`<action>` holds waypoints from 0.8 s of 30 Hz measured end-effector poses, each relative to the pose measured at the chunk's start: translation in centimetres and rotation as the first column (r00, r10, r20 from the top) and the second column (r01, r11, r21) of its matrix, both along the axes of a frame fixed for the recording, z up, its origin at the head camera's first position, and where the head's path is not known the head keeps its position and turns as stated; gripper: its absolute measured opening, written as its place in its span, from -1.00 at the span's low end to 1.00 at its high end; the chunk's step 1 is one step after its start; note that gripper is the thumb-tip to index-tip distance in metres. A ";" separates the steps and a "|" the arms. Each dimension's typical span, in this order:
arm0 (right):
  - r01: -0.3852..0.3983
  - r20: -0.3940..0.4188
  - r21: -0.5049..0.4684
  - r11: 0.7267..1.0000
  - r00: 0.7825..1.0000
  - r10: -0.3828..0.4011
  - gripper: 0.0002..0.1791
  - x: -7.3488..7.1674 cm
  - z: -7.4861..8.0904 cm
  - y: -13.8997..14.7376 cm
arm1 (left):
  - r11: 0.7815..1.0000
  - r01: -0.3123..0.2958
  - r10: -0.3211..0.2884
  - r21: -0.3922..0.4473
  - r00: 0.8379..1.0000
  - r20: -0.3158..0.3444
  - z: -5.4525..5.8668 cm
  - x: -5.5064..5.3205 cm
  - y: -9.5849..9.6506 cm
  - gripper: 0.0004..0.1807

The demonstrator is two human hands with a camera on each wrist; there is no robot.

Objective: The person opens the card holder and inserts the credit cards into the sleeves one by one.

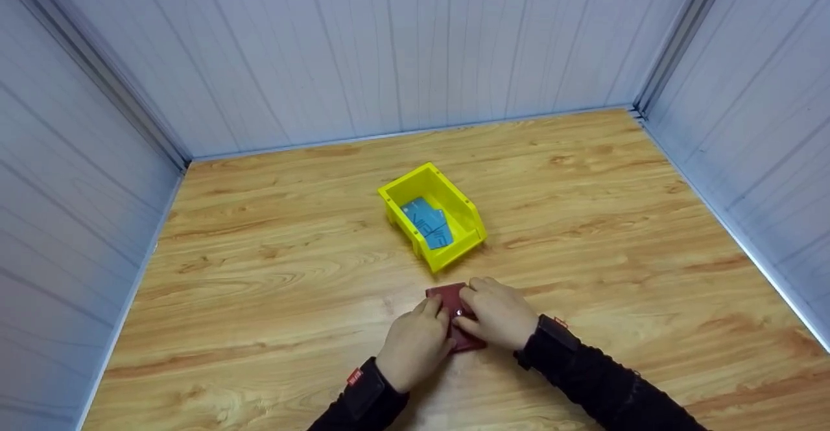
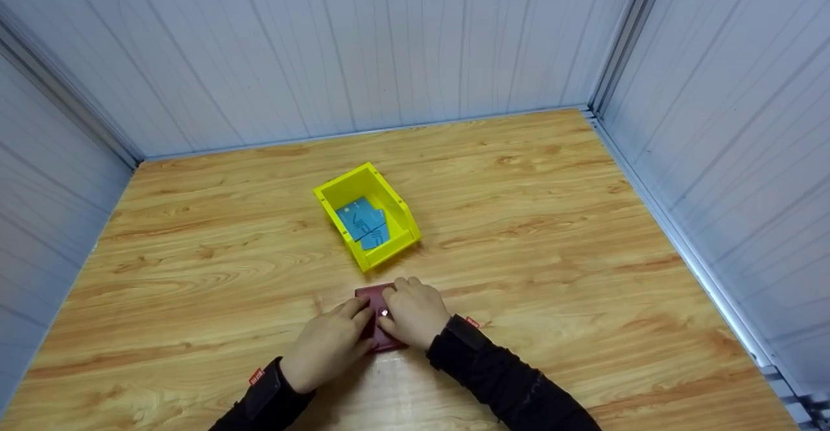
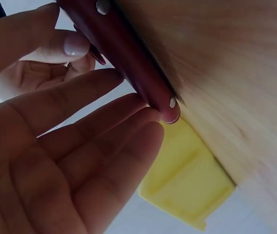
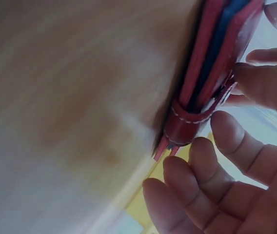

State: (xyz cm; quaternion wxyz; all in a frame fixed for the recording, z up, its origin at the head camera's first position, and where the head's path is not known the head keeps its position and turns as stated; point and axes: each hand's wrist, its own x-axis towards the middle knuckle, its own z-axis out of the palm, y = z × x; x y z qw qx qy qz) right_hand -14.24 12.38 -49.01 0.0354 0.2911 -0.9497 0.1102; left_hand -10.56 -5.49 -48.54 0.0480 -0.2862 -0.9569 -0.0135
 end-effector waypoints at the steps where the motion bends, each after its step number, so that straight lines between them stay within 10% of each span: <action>1: -0.003 -0.011 0.004 1.000 1.000 0.003 -0.70 0.0 0.0 -0.1 | 1.000 0.000 0.000 -0.006 1.000 -0.008 0.0 0.0 0.1 -0.47; 24: -0.057 -0.008 -0.052 0.997 0.998 0.056 -0.88 -0.6 0.2 -0.4 | 0.999 -0.036 0.037 -0.035 0.998 0.045 0.0 0.3 0.6 -0.39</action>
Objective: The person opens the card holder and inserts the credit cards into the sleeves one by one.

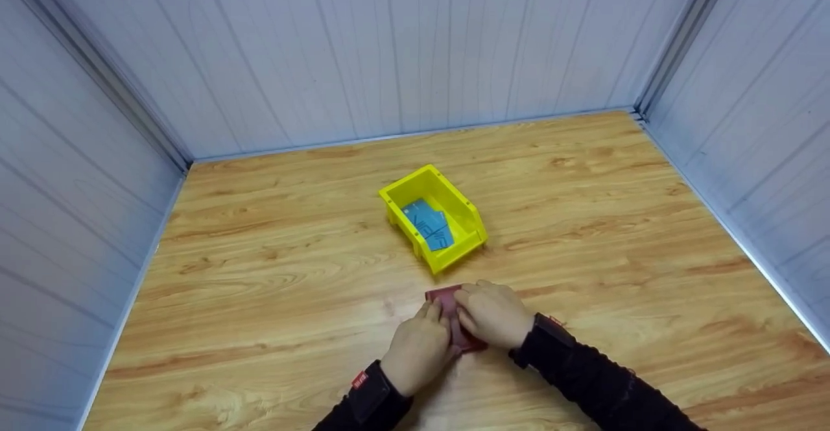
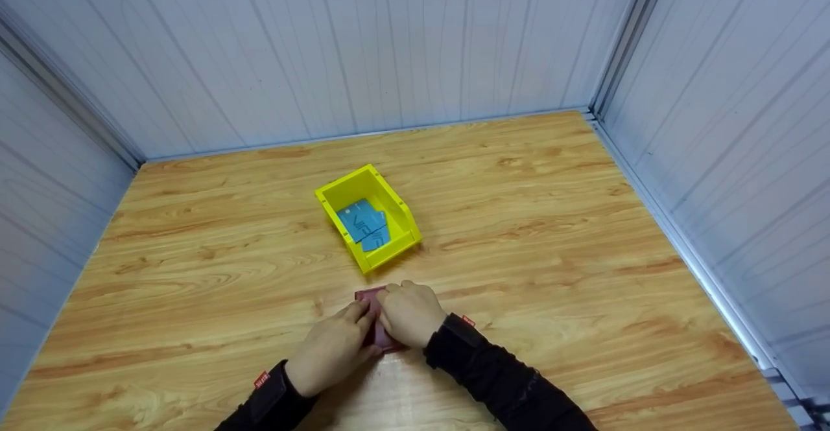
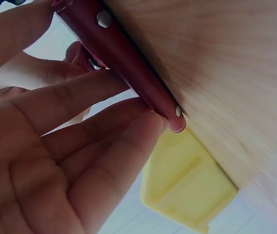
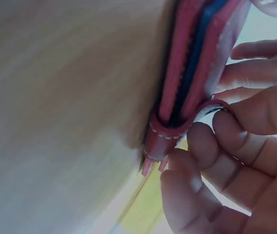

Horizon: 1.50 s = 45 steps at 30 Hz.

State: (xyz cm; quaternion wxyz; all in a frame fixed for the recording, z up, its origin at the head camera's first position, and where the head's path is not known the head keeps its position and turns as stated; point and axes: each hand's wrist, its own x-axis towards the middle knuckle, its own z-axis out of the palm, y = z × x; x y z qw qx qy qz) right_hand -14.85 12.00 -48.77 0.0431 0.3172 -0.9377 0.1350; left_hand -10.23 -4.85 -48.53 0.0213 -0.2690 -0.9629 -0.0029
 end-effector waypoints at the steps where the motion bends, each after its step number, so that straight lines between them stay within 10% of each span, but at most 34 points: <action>1: 0.015 0.017 -0.023 1.000 1.000 -0.014 -0.87 -0.1 0.2 0.1 | 1.000 -0.003 0.003 -0.003 1.000 0.007 0.0 0.0 0.0 -0.39; 8: 0.145 0.139 -0.103 0.984 0.982 -0.130 -0.75 -0.5 1.1 2.2 | 1.000 -0.006 0.006 -0.021 1.000 -0.006 0.0 0.1 0.2 -0.40; 32: 0.208 0.270 0.026 0.978 0.940 -0.207 -0.84 -0.8 0.7 5.8 | 1.000 -0.014 0.013 0.011 0.998 0.059 0.4 -0.1 0.4 -0.39; 45: 0.151 0.213 -0.006 0.989 0.966 -0.146 -0.90 -0.7 -0.1 5.3 | 0.988 0.155 -0.155 0.006 0.987 -0.041 0.0 -0.6 2.9 -0.51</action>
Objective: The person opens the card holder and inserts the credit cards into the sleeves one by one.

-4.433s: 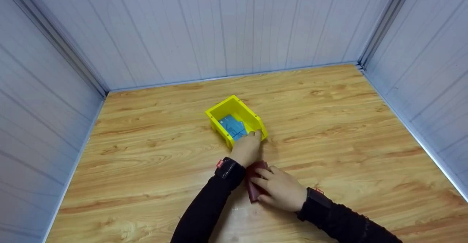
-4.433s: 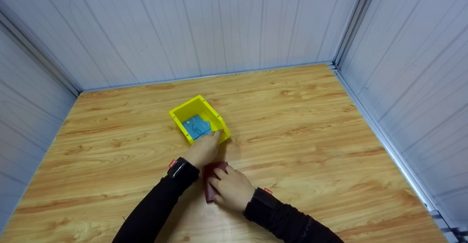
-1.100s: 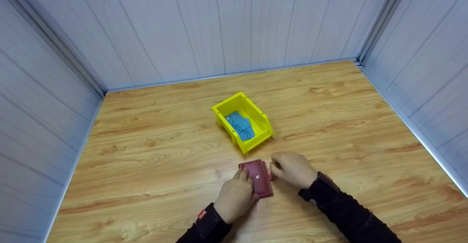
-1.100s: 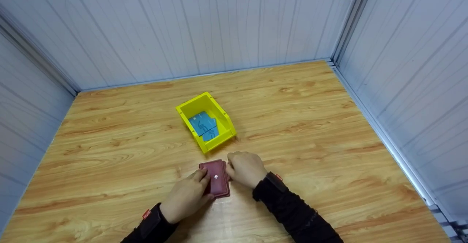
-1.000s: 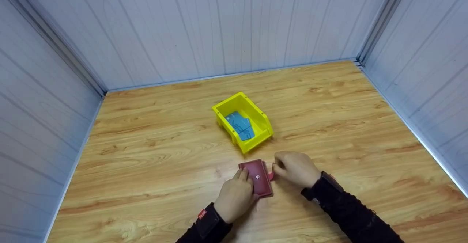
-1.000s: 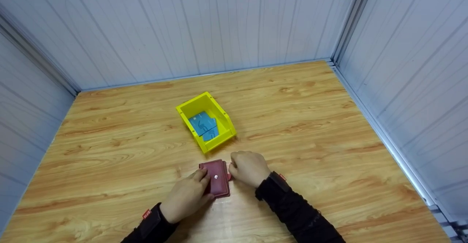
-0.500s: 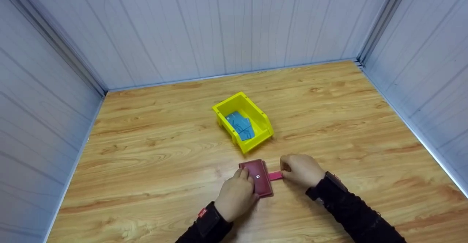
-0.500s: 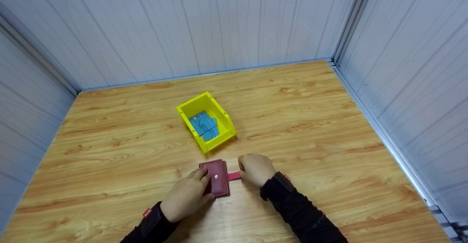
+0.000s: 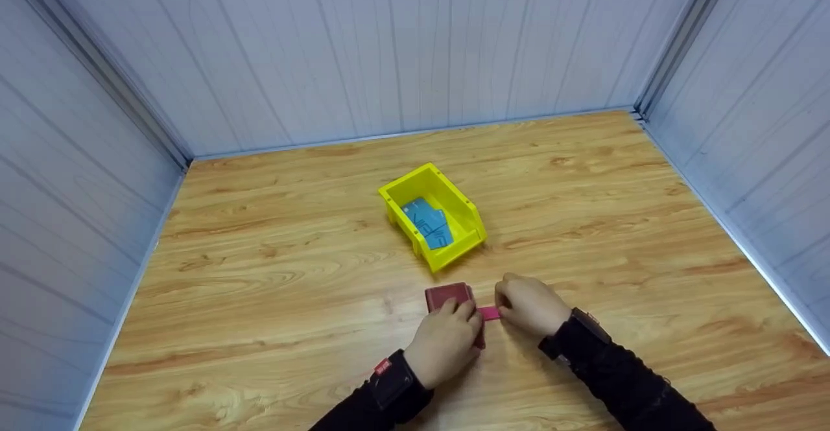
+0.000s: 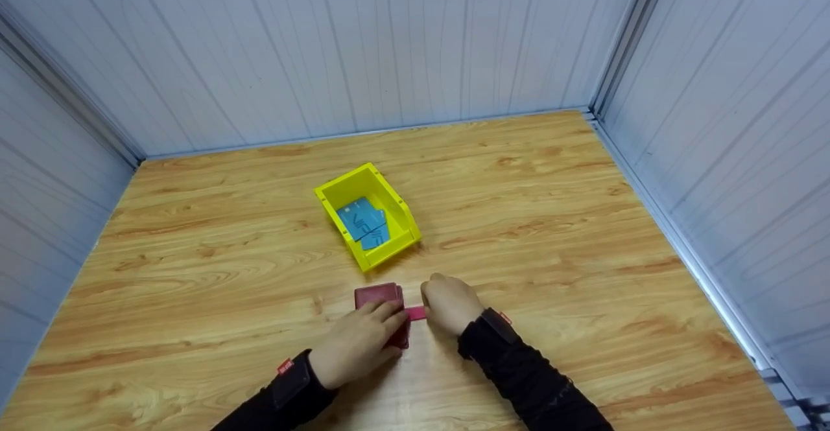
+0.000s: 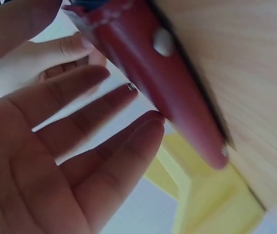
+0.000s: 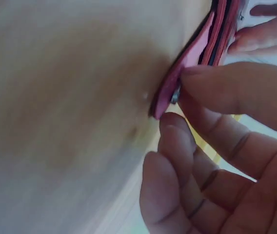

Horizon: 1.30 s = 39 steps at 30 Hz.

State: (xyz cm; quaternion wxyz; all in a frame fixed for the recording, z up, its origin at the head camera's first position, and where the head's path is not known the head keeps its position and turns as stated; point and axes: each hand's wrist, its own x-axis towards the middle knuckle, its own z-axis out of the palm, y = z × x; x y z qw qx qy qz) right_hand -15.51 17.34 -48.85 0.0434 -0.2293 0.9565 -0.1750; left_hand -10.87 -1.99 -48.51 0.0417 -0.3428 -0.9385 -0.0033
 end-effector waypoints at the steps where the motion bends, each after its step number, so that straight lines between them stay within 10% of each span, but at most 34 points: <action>1: -0.009 -0.012 -0.004 1.000 1.000 0.009 -0.90 0.0 -0.1 0.0 | 1.000 0.022 -0.022 -0.004 0.999 -0.023 0.0 -0.1 0.2 -0.57; 19: -0.030 -0.005 -0.024 0.999 1.000 0.030 -0.92 0.0 0.0 0.0 | 0.997 0.070 -0.075 -0.038 0.989 -0.129 1.8 0.2 0.0 -0.76; 30: -0.046 0.015 -0.050 0.998 0.999 0.047 -0.89 -0.1 0.1 0.3 | 0.996 -0.043 0.051 0.078 0.993 -0.110 4.8 0.6 -4.3 -0.65; 39: -0.034 0.039 -0.054 0.998 0.999 0.036 -0.89 0.0 0.1 0.1 | 0.970 -0.145 0.172 0.194 0.977 -0.128 3.1 0.3 -7.1 -0.65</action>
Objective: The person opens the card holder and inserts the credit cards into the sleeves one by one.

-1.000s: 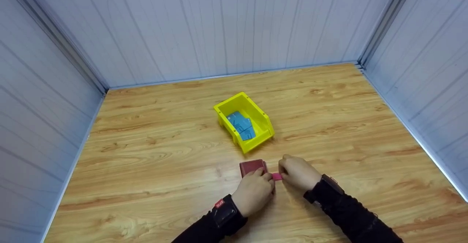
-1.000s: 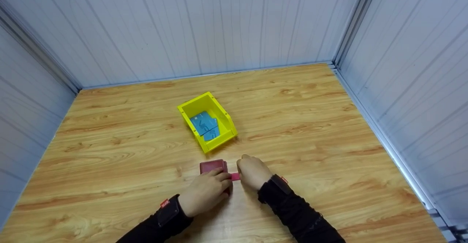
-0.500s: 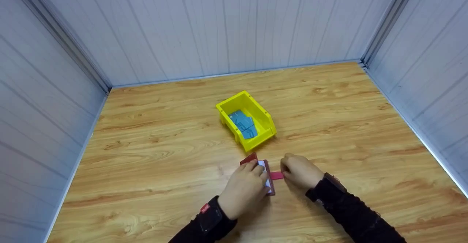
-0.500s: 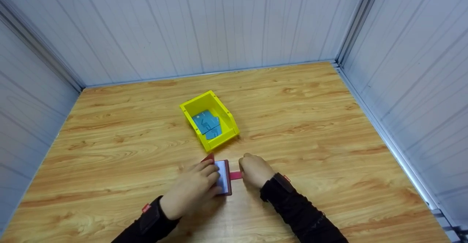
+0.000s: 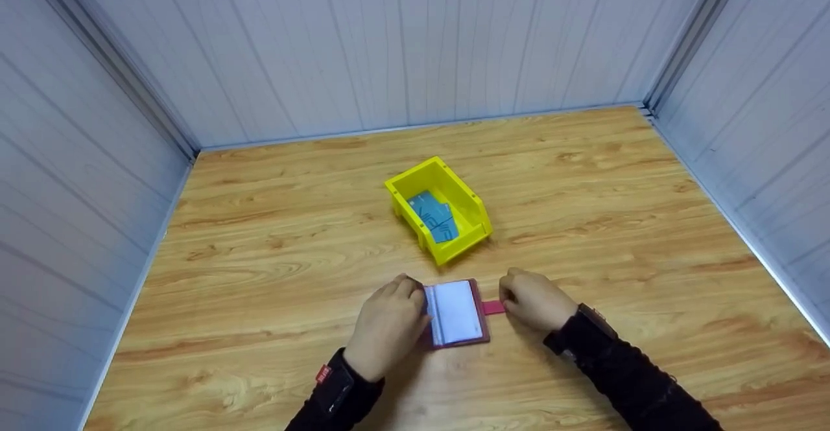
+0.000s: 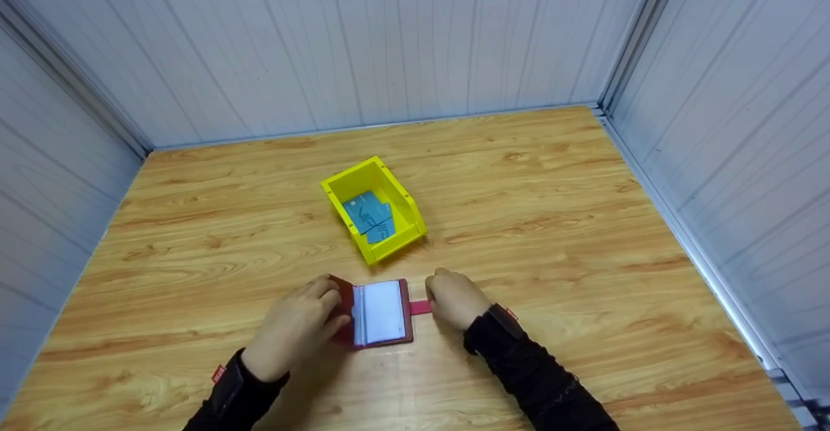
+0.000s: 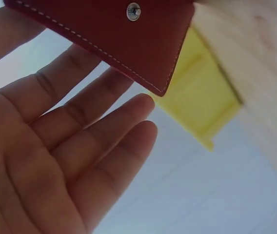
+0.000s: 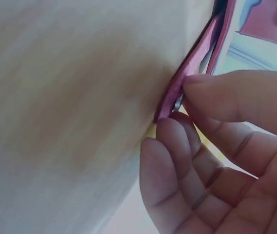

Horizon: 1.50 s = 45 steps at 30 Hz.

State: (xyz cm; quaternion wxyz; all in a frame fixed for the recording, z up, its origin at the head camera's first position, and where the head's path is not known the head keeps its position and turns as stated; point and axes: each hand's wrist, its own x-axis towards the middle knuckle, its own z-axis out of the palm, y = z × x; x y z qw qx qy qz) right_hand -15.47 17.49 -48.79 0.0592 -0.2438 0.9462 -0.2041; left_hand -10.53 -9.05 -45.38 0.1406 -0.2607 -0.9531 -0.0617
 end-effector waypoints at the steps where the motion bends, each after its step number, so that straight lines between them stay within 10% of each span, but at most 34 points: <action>1: 0.005 0.001 0.001 1.000 1.000 -0.005 -0.89 0.0 0.0 0.0 | 1.000 -0.005 0.005 -0.006 1.000 0.010 -0.3 0.0 -0.1 -0.65; 15: -0.028 0.031 0.005 1.000 0.999 0.027 -0.91 -0.4 0.0 0.2 | 1.000 -0.012 0.007 0.011 0.944 0.330 -2.3 -0.5 -1.0 -0.66; 29: -0.007 0.106 -0.051 0.999 0.994 0.013 -0.85 -2.0 2.2 -0.5 | 1.000 0.029 -0.031 0.011 0.940 0.339 -2.8 -0.6 -1.3 -0.51; 45: 0.141 0.103 -0.188 0.972 0.987 -0.123 -0.67 -7.6 7.6 -5.2 | 0.999 0.039 -0.045 0.024 0.954 0.296 -3.2 -0.5 -1.2 -0.49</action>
